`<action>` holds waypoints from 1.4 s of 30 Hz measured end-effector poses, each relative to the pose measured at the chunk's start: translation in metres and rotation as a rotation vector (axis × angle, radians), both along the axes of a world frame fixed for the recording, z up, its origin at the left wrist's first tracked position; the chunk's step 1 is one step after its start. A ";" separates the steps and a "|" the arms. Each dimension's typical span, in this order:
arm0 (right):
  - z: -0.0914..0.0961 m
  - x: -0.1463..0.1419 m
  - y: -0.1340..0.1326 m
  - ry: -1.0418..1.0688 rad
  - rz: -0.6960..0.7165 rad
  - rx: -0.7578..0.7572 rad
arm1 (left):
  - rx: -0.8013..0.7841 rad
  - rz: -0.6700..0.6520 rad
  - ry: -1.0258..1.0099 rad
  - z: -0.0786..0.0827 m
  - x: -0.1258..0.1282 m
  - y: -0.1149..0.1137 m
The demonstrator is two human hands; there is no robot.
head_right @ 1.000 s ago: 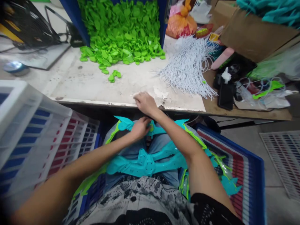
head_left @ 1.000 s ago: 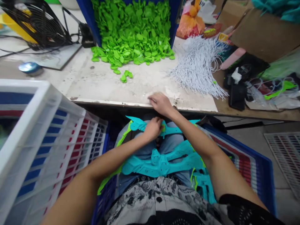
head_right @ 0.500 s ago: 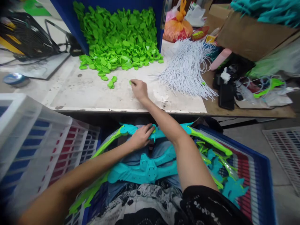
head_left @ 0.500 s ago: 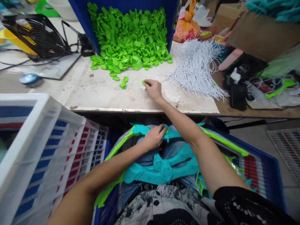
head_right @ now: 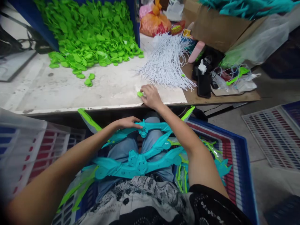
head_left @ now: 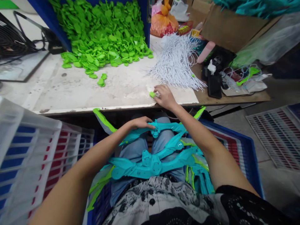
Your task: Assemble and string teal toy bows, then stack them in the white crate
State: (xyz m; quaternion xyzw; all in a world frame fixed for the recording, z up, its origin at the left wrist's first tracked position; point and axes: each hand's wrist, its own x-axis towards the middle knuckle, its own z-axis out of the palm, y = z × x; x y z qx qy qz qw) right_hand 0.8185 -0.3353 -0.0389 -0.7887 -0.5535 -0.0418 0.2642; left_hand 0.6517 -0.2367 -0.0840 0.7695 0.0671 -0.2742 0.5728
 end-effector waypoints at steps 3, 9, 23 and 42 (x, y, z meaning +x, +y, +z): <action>0.000 0.018 0.007 0.029 0.300 -0.121 | 0.023 0.007 -0.034 -0.002 -0.002 -0.002; 0.007 0.000 -0.009 0.085 0.235 -0.085 | -0.019 0.040 0.060 -0.005 -0.009 -0.005; -0.064 -0.115 -0.126 0.154 0.262 -0.035 | -0.410 0.178 0.170 -0.023 -0.010 -0.015; -0.055 -0.116 -0.104 0.183 -0.125 -0.410 | 0.210 -0.015 -0.226 -0.017 -0.013 -0.020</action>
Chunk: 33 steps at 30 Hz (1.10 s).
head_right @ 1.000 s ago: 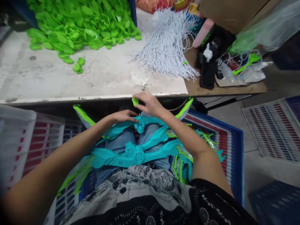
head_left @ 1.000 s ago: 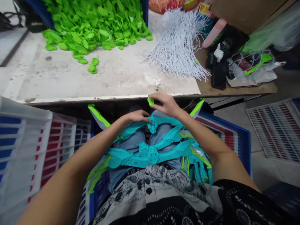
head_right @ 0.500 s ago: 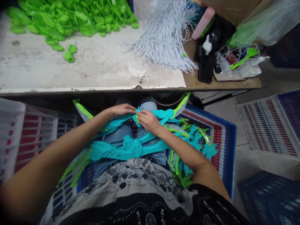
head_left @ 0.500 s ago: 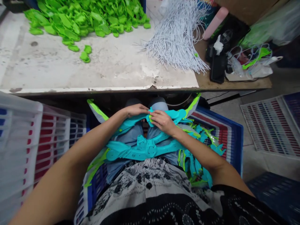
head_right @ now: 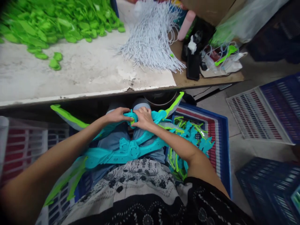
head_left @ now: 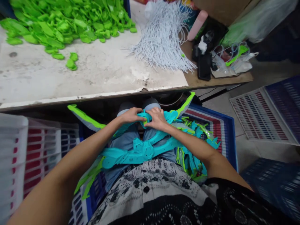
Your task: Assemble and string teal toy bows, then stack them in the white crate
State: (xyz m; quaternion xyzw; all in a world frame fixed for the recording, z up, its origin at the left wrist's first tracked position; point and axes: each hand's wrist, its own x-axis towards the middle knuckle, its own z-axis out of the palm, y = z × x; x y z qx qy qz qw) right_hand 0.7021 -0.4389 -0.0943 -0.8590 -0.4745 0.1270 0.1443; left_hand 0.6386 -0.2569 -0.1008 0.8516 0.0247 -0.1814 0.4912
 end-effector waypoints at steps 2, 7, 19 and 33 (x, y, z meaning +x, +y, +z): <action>0.005 -0.006 -0.009 -0.095 0.068 0.062 | 0.052 -0.013 -0.039 0.008 -0.007 -0.003; 0.017 -0.025 -0.054 -0.275 0.192 0.032 | 0.518 -0.045 -0.279 0.023 -0.039 -0.013; 0.057 0.028 -0.049 0.111 0.124 -0.075 | 0.976 -0.024 -0.318 0.002 -0.054 -0.035; 0.078 0.226 0.033 -0.170 -0.487 0.055 | 1.027 0.076 -0.290 0.006 -0.057 -0.027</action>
